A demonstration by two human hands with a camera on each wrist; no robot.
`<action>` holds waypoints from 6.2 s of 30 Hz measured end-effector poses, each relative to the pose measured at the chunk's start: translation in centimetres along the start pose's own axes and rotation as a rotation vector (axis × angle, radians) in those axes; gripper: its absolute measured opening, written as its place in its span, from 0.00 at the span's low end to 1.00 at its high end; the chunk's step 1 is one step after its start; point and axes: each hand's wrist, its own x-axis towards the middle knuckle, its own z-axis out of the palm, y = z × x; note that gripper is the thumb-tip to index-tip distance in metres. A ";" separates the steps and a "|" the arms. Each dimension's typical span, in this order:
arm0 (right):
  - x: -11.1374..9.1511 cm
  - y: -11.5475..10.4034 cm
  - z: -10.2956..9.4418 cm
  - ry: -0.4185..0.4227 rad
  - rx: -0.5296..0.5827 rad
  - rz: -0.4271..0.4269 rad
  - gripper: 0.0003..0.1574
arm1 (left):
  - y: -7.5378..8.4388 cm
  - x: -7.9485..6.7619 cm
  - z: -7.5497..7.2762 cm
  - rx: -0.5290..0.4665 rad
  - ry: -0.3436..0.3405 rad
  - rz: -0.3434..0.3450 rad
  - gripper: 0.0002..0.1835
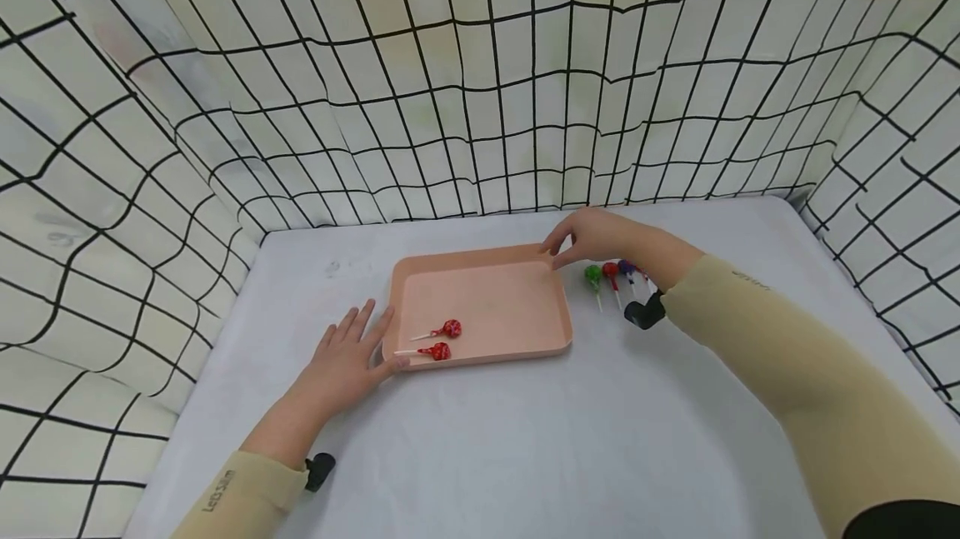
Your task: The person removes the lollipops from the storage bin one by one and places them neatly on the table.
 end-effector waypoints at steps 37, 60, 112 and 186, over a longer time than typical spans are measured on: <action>6.5 -11.3 6.7 -0.265 -0.134 -0.210 0.19 | 0.0 0.0 -0.1 0.013 -0.004 0.000 0.50; 6.7 -13.0 8.2 -0.268 -0.191 -0.230 0.07 | 0.1 -0.1 -0.3 0.000 -0.008 0.002 0.48; 6.4 -8.0 5.4 -0.236 -0.096 -0.097 0.19 | 0.0 -0.1 -0.2 0.007 0.023 -0.001 0.49; -4.1 5.7 -2.1 0.042 -0.044 0.127 0.21 | 0.5 -0.4 -0.8 0.022 0.030 0.016 0.48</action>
